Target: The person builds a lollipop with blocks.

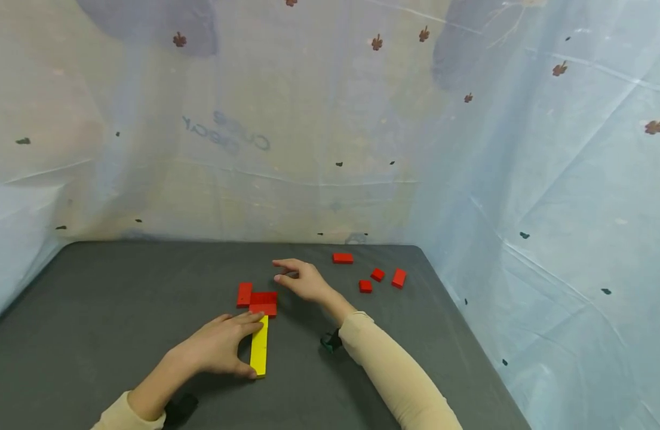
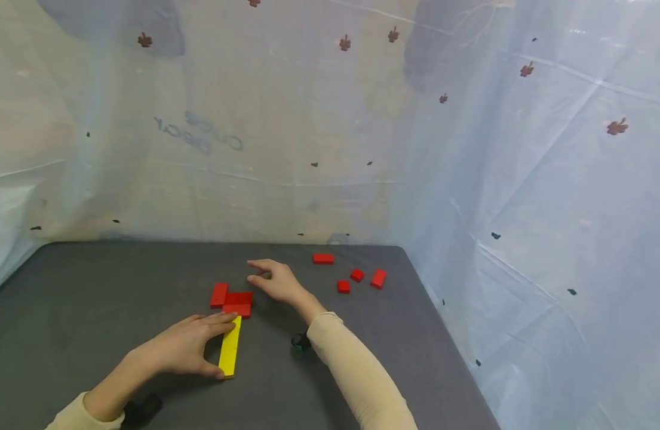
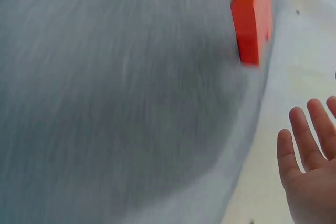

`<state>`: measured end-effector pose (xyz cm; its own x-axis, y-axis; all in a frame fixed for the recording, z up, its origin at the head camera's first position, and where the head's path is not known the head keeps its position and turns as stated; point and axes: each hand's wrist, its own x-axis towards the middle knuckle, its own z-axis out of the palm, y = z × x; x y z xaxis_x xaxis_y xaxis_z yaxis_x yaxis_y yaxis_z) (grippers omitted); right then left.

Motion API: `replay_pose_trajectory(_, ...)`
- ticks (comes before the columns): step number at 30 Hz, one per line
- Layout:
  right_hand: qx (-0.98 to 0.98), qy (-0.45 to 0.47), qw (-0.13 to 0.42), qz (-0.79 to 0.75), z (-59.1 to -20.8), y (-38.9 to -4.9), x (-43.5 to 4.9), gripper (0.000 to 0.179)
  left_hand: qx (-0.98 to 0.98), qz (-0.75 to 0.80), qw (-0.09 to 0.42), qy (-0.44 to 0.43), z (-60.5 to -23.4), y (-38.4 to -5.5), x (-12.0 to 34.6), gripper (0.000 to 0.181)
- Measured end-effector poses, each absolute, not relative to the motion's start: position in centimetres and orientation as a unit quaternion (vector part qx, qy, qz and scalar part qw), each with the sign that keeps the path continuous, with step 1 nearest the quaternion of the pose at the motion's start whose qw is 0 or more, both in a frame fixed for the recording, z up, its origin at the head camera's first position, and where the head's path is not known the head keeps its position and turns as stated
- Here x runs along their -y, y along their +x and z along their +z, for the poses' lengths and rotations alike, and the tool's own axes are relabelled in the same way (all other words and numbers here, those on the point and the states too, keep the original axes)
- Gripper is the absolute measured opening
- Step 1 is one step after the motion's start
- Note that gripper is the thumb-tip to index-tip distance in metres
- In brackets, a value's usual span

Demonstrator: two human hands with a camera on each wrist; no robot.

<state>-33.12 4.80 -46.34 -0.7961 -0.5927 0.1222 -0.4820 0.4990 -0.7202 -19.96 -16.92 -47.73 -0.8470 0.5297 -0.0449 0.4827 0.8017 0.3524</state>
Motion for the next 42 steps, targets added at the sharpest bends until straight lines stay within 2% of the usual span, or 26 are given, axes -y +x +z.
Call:
replay_pose_trajectory(8,-0.882,-0.259,0.03,-0.391,-45.0,-34.0,-11.1,0.043,-0.947,0.166,0.068,0.268,-47.7,-20.0,17.0,0.093)
replay_pose_trajectory(16,-0.904,-0.181,-0.002,-0.388,-45.3,-35.0,-18.0,0.041,-0.948,0.166,0.079,0.261,-47.7,-19.9,17.0,0.093)
replay_pose_trajectory(28,-0.951,-0.109,-0.039,-0.288,-46.4,-35.9,-27.4,0.044,-0.947,0.166,0.08,0.262,-47.8,-19.9,16.9,0.094)
replay_pose_trajectory(34,-0.966,-0.091,-0.042,-0.24,-47.9,-36.2,-29.9,0.048,-0.948,0.167,0.076,0.261,-47.8,-19.9,16.9,0.094)
replay_pose_trajectory(42,-0.972,-0.089,-0.027,-0.215,-48.7,-36.1,-30.8,0.052,-0.948,0.167,0.079,0.259,-47.8,-19.9,16.9,0.095)
